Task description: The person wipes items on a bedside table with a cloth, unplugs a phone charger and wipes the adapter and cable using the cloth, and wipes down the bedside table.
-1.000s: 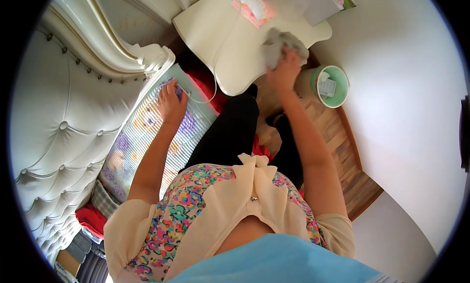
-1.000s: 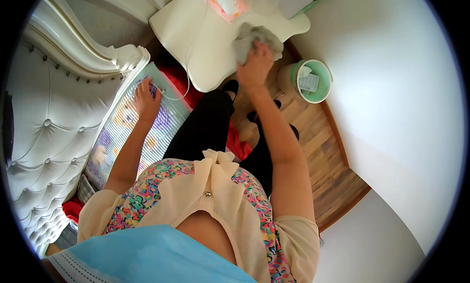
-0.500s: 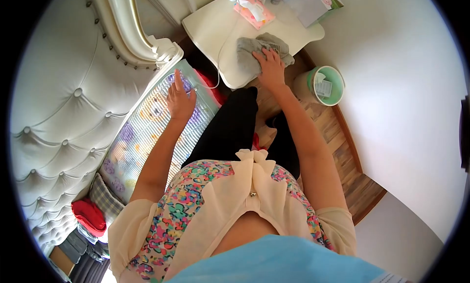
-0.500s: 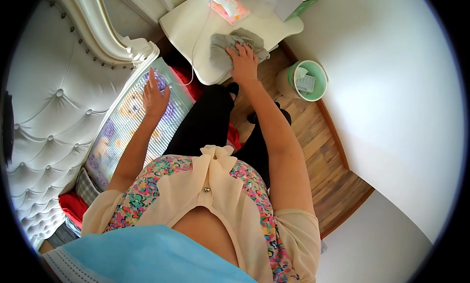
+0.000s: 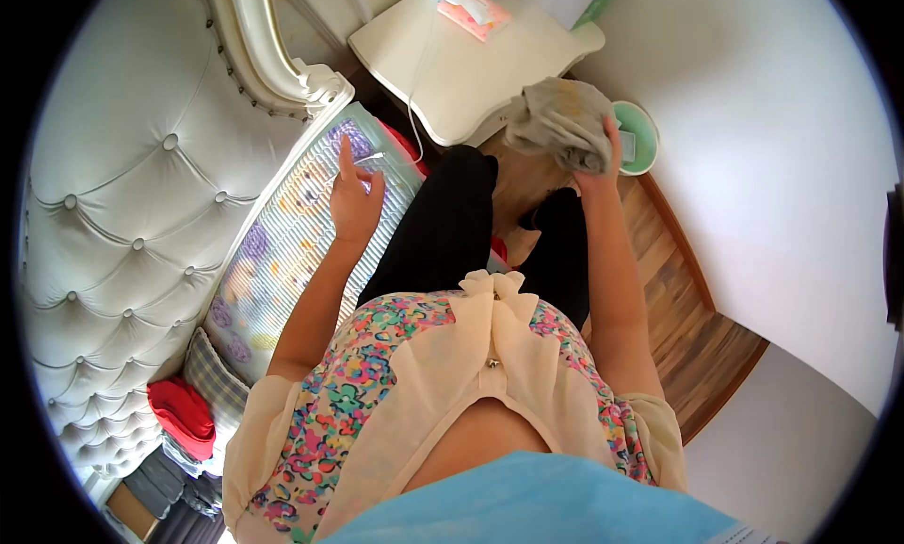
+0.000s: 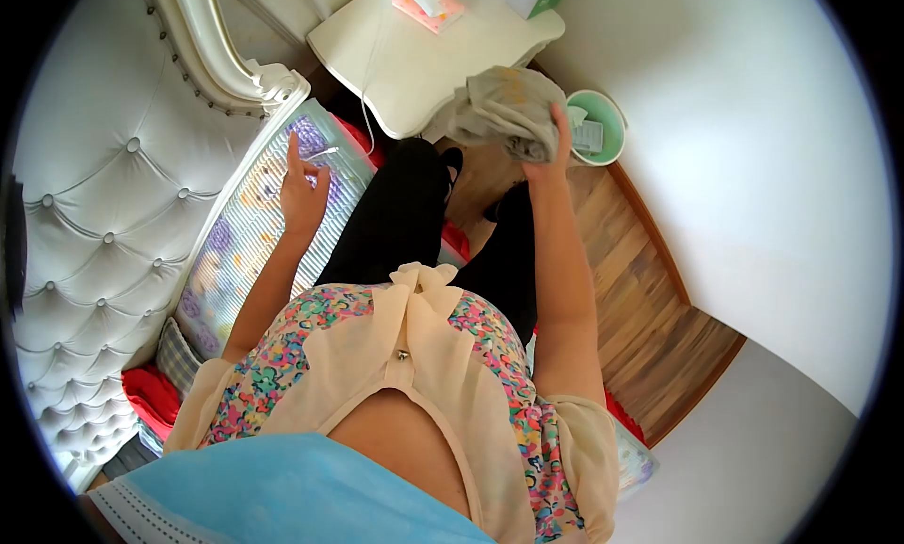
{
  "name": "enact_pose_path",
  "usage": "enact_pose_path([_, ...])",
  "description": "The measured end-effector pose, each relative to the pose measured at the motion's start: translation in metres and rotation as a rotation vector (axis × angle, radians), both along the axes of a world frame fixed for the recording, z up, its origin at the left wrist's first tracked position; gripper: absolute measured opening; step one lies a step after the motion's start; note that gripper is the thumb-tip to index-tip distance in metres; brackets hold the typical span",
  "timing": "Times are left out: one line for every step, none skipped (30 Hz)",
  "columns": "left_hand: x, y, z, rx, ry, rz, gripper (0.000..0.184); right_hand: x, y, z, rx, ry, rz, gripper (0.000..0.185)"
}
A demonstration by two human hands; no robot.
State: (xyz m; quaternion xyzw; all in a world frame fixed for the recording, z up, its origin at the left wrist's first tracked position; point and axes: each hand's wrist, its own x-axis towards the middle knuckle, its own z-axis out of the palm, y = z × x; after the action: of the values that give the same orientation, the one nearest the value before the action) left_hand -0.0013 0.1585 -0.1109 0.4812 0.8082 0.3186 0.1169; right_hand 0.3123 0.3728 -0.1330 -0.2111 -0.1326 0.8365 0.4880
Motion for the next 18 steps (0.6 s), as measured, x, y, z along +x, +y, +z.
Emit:
enact_pose_path([0.003, 0.003, 0.004, -0.086, -0.074, 0.015, 0.071, 0.01, -0.011, -0.004, -0.006, 0.004, -0.014, 0.053])
enact_pose_path([0.007, 0.007, -0.002, -0.028, -0.066, 0.014, 0.058, 0.02, -0.019, -0.007, -0.023, 0.07, -0.047, 0.054])
enact_pose_path([0.011, 0.013, 0.001, -0.032, -0.06, 0.0, 0.058, 0.028, -0.026, -0.01, -0.041, 0.135, -0.08, 0.055])
enact_pose_path([0.016, 0.021, 0.006, -0.039, -0.046, -0.034, 0.056, 0.036, -0.031, -0.016, -0.058, 0.131, -0.109, 0.057])
enact_pose_path([0.022, 0.031, 0.011, -0.044, -0.032, -0.067, 0.053, 0.043, -0.035, -0.02, -0.062, 0.139, -0.12, 0.057])
enact_pose_path([0.027, 0.042, 0.013, -0.033, -0.053, -0.085, 0.05, 0.048, -0.037, -0.023, -0.079, 0.116, -0.132, 0.057])
enact_pose_path([0.032, 0.056, 0.012, -0.039, -0.044, -0.094, 0.05, 0.053, -0.038, -0.027, -0.096, 0.095, -0.141, 0.058])
enact_pose_path([0.035, 0.073, 0.011, 0.054, -0.059, -0.174, 0.049, 0.058, -0.036, -0.033, -0.101, 0.106, -0.15, 0.058])
enact_pose_path([0.038, 0.092, 0.009, 0.144, -0.075, -0.254, 0.049, 0.063, -0.035, -0.043, -0.12, 0.117, -0.147, 0.059])
enact_pose_path([0.039, 0.112, 0.008, 0.115, -0.047, -0.307, 0.052, 0.066, -0.033, -0.05, -0.14, 0.129, -0.144, 0.06])
enact_pose_path([0.044, 0.133, 0.008, 0.106, -0.037, -0.316, 0.052, 0.069, -0.033, -0.058, -0.148, 0.14, -0.152, 0.06])
enact_pose_path([0.052, 0.156, 0.008, 0.15, -0.042, -0.342, 0.053, 0.07, -0.033, -0.062, -0.174, 0.143, -0.155, 0.059])
enact_pose_path([0.057, 0.181, 0.006, 0.194, -0.046, -0.369, 0.055, 0.069, -0.029, -0.068, -0.2, 0.147, -0.158, 0.059])
enact_pose_path([0.06, 0.207, 0.001, 0.185, -0.039, -0.376, 0.055, 0.067, -0.025, -0.079, -0.207, 0.156, -0.164, 0.059])
enact_pose_path([0.063, 0.235, -0.005, 0.185, 0.039, -0.388, 0.055, 0.065, -0.023, -0.091, -0.246, 0.103, -0.156, 0.06])
enact_pose_path([0.065, 0.263, -0.012, 0.187, 0.116, -0.402, 0.056, 0.063, -0.019, -0.1, -0.282, 0.051, -0.149, 0.06])
enact_pose_path([0.067, 0.292, -0.02, 0.181, 0.121, -0.411, 0.056, 0.06, -0.015, -0.104, -0.288, 0.058, -0.157, 0.06])
enact_pose_path([0.07, 0.32, -0.028, 0.266, 0.278, -0.409, 0.053, 0.056, -0.012, -0.106, -0.327, 0.043, -0.143, 0.06])
